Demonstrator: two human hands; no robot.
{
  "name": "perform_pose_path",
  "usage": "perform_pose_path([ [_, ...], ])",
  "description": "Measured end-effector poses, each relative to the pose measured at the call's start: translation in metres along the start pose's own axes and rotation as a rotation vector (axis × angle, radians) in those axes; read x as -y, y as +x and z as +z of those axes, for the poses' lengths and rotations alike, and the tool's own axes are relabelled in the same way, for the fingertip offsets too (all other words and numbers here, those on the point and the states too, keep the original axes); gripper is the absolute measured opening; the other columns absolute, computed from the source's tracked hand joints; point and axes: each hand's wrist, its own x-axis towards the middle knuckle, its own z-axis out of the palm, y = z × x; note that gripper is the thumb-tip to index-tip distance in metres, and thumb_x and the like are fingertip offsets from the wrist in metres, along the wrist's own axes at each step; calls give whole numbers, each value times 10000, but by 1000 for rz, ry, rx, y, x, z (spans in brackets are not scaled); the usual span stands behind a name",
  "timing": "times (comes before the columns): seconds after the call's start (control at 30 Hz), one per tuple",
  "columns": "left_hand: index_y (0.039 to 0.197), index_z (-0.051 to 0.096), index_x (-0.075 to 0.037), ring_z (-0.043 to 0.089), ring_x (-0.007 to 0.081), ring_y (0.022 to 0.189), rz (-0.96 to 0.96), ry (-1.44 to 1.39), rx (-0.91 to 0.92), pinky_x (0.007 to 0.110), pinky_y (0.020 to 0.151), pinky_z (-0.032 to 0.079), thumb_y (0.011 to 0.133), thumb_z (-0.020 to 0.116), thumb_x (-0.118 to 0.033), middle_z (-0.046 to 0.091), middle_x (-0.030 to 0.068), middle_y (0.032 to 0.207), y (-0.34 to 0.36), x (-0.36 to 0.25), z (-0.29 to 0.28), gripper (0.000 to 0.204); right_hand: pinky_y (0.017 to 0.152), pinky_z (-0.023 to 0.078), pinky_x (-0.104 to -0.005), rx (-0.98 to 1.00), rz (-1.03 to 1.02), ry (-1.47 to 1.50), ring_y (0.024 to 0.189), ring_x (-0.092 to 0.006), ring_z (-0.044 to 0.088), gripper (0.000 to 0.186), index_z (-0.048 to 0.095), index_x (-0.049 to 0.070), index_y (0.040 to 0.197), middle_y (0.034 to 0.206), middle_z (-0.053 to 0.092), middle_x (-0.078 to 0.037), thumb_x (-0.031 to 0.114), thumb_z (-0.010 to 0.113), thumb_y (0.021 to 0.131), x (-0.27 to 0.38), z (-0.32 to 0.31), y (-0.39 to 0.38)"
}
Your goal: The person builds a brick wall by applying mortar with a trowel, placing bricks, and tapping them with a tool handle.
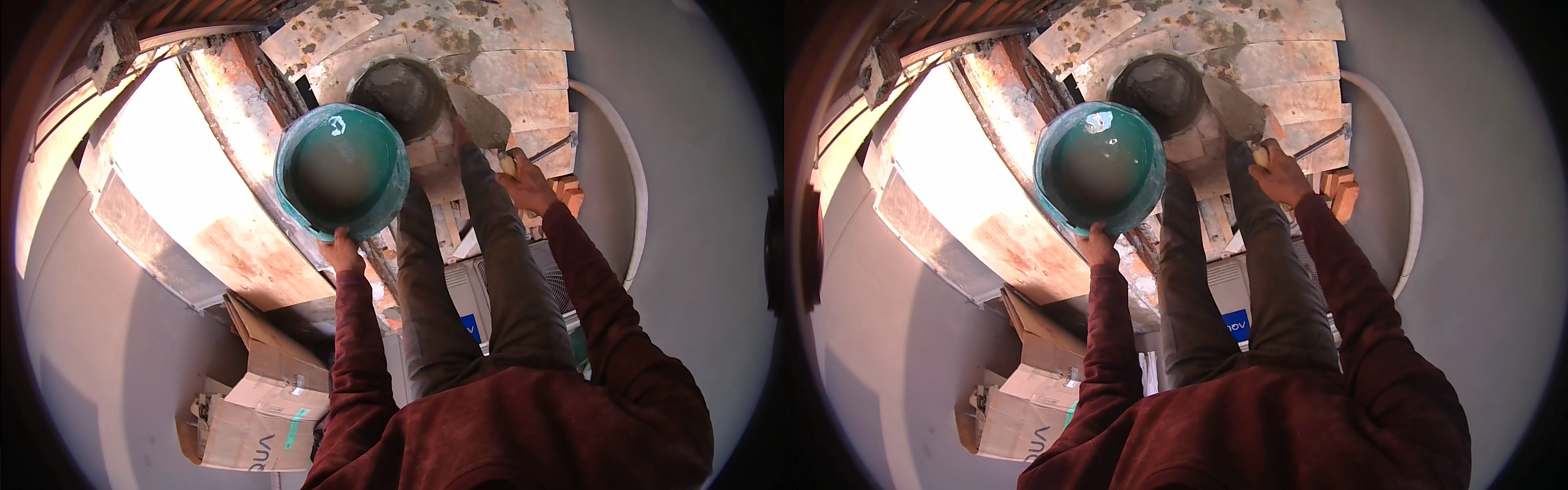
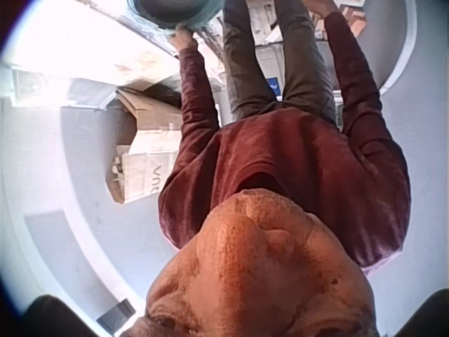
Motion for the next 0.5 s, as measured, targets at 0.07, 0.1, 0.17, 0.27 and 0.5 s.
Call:
perform_pose_path([
  [0.07,1227,523,-96,597,201,911,29,0,7,347,672,542,781,621,-13,593,49,1095,-2,2,2,464,847,506,-497,4,-3,6,1008,-475,637,508,467,8,1257,1040,658,-300,298,674,893,3,-2,0],
  [0.1,1234,522,-81,597,201,924,47,3,23,343,716,536,783,615,-9,594,54,1106,-1,2,2,467,847,506,-496,15,-1,5,1011,-475,636,509,465,10,1258,1046,658,-300,297,674,894,4,-2,0],
  [0.17,1250,521,-52,597,202,950,88,6,44,334,805,523,786,603,1,597,62,1129,8,11,-9,474,848,506,-495,45,-8,4,1016,-473,636,509,461,14,1261,1058,656,-299,297,673,896,8,-2,3],
  [0.27,1261,514,-91,634,283,980,186,26,63,443,736,601,777,594,15,583,105,1168,22,24,-18,502,853,506,-493,44,-26,-7,1020,-471,636,512,455,17,1268,1066,657,-298,303,668,901,13,1,4],
  [0.5,1289,496,-91,624,265,970,196,53,70,435,748,591,781,584,28,581,91,1150,22,32,-16,529,864,505,-496,68,-3,-21,1027,-469,634,525,452,15,1285,1071,654,-301,305,665,903,14,5,4],
])
